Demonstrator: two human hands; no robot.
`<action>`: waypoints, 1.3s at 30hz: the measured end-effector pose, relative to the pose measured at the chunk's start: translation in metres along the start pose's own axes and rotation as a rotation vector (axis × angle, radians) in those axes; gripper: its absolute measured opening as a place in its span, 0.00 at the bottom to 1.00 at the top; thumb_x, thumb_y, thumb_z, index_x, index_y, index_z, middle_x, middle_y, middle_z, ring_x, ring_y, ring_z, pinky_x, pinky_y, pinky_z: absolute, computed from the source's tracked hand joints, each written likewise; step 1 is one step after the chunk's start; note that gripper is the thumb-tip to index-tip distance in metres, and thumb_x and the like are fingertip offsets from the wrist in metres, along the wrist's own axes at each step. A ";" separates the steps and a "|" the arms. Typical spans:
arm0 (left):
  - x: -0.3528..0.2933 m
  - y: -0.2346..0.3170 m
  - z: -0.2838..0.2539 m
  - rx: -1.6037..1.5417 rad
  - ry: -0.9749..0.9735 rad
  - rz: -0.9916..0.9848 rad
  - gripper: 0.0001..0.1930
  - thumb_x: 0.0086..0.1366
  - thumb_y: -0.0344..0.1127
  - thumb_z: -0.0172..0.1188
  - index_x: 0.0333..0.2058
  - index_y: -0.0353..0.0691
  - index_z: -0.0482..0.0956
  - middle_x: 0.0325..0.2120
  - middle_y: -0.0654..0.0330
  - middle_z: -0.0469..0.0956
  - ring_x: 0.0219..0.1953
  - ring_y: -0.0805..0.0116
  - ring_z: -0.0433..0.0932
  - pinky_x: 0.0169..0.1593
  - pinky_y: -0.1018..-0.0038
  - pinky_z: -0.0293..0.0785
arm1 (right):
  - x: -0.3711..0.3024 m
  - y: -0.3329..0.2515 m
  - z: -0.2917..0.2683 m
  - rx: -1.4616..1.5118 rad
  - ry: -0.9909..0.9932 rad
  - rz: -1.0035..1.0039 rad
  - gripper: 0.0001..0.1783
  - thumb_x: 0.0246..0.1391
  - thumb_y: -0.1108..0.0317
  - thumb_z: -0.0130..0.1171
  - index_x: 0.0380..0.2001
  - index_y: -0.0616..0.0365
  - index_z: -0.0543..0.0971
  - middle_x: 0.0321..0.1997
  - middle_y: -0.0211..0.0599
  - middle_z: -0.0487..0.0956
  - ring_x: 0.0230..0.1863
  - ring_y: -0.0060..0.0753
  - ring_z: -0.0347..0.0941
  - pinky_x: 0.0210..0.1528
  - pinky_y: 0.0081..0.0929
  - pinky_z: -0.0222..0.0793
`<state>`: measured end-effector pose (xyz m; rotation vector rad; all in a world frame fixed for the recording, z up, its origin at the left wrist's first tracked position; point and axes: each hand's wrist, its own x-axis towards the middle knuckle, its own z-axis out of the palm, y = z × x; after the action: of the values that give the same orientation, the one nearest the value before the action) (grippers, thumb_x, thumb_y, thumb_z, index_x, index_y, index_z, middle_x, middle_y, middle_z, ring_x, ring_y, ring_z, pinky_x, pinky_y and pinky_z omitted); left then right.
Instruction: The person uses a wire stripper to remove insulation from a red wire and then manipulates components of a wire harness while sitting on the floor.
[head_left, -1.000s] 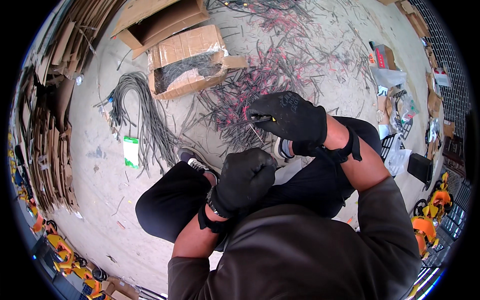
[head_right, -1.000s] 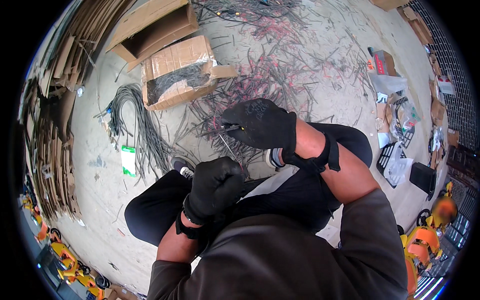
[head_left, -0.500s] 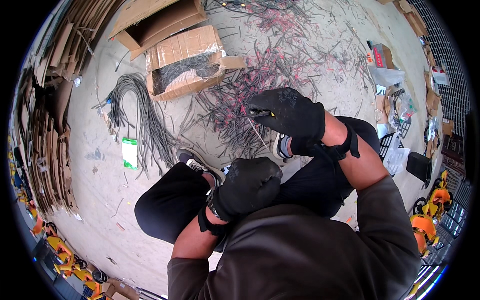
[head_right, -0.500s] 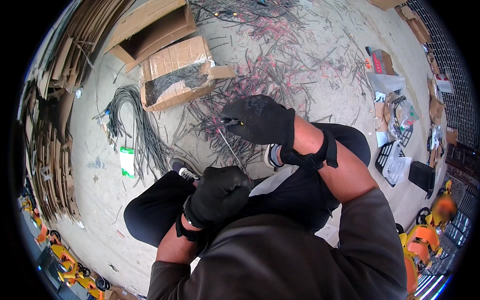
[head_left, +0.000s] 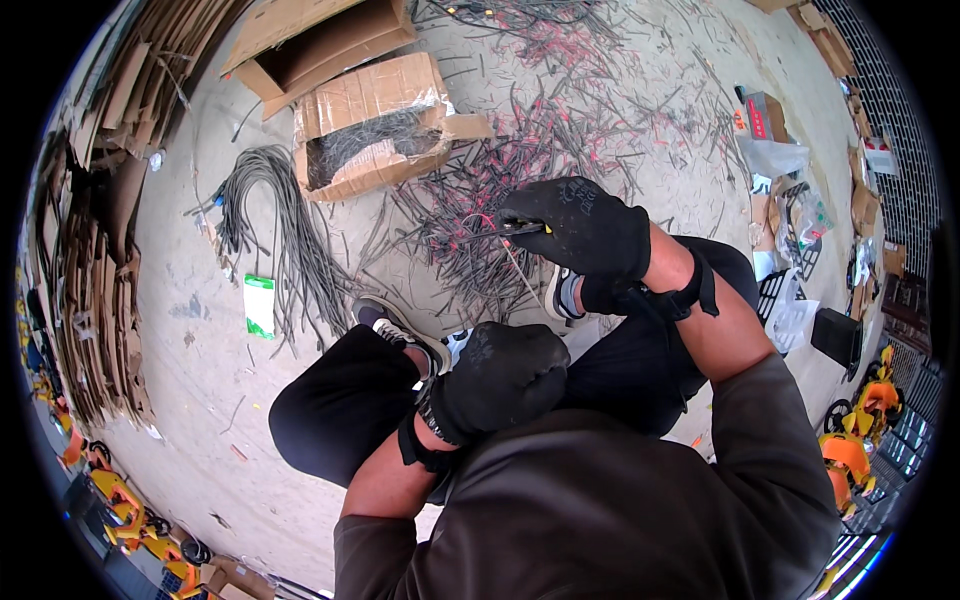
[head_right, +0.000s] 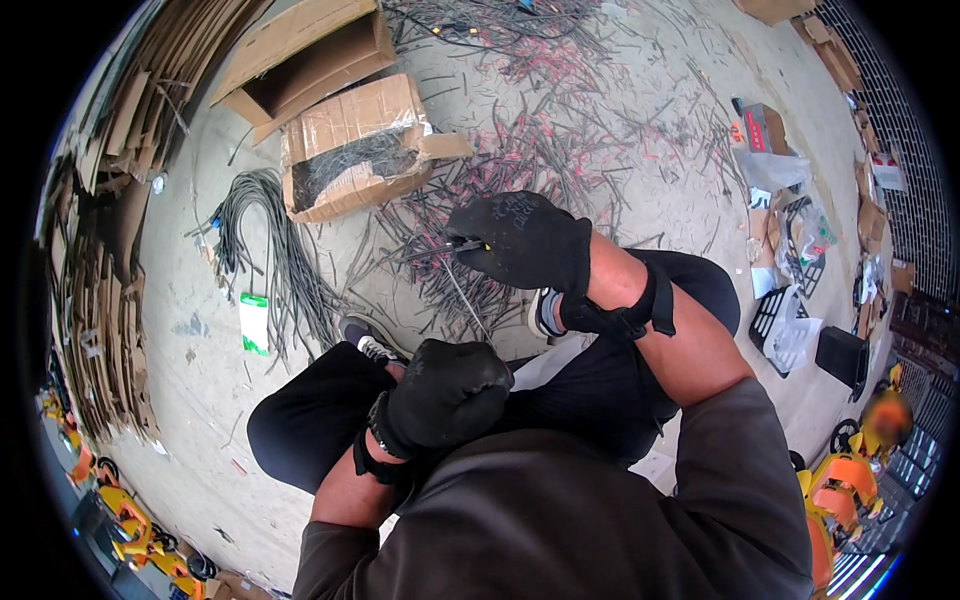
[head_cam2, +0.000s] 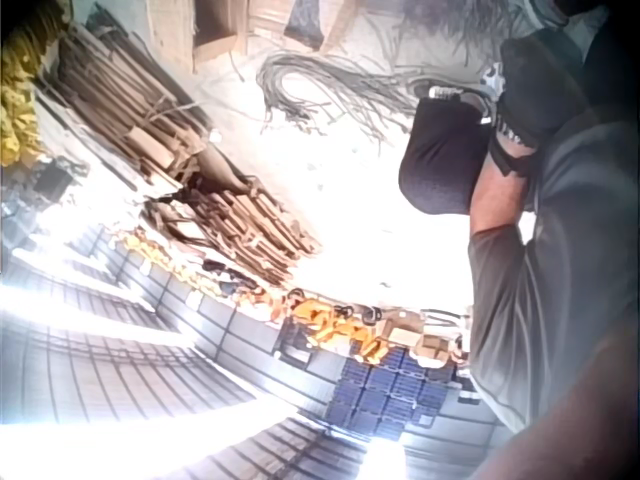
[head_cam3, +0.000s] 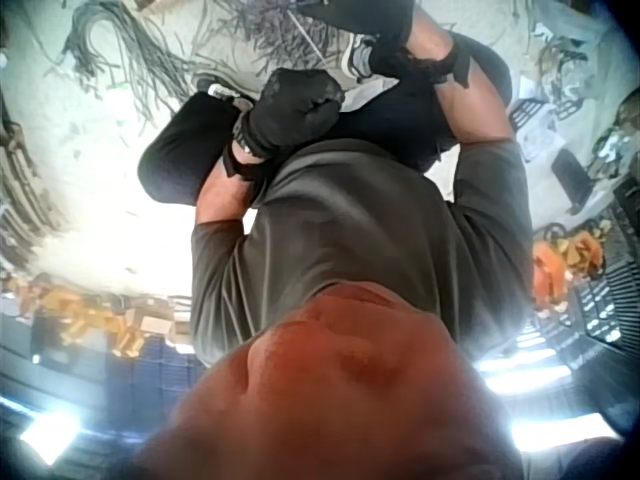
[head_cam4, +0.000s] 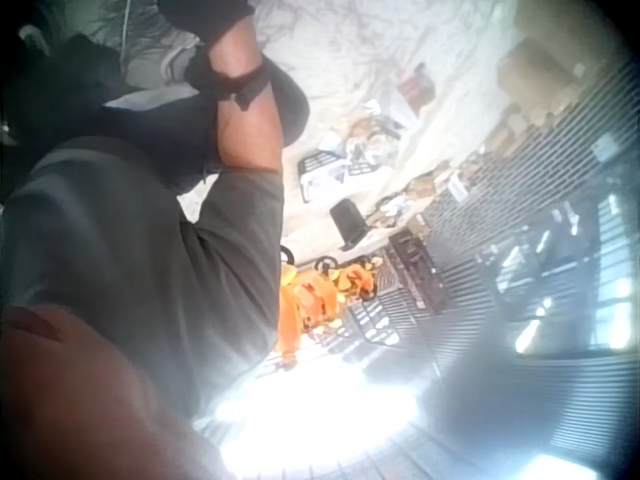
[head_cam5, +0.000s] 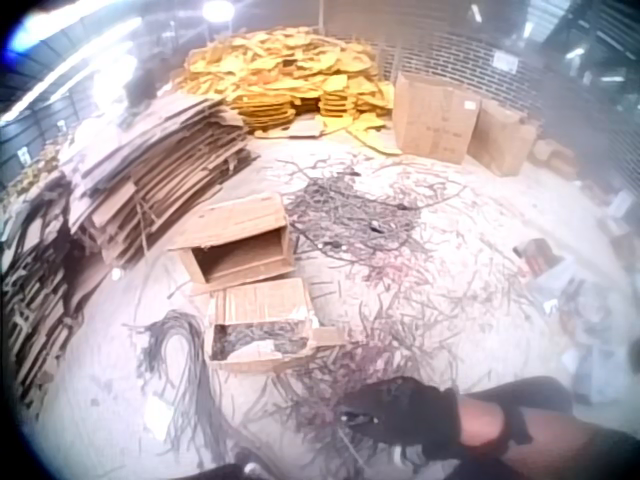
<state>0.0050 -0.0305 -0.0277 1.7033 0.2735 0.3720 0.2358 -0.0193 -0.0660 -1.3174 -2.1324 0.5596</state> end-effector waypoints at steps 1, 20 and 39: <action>0.000 -0.001 0.000 0.005 -0.004 0.008 0.03 0.54 0.27 0.61 0.29 0.38 0.78 0.24 0.52 0.78 0.25 0.50 0.79 0.28 0.63 0.73 | 0.000 0.001 0.000 -0.016 0.007 -0.023 0.16 0.49 0.68 0.66 0.42 0.59 0.80 0.38 0.45 0.81 0.39 0.50 0.80 0.41 0.41 0.76; -0.002 -0.003 0.021 -0.014 -0.016 0.099 0.03 0.54 0.26 0.61 0.28 0.38 0.77 0.21 0.54 0.76 0.24 0.50 0.77 0.27 0.61 0.70 | 0.007 -0.009 -0.004 0.102 -0.056 0.104 0.13 0.49 0.68 0.66 0.39 0.57 0.80 0.36 0.44 0.81 0.39 0.51 0.79 0.41 0.42 0.75; -0.007 -0.002 0.037 0.037 -0.026 0.186 0.08 0.50 0.30 0.63 0.31 0.39 0.78 0.21 0.54 0.75 0.23 0.50 0.77 0.27 0.59 0.70 | 0.007 0.007 0.002 0.039 -0.052 0.099 0.12 0.49 0.68 0.65 0.39 0.56 0.79 0.34 0.42 0.80 0.36 0.50 0.79 0.38 0.42 0.75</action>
<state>0.0130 -0.0667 -0.0350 1.7740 0.1037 0.4841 0.2364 -0.0098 -0.0694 -1.4074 -2.0955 0.6794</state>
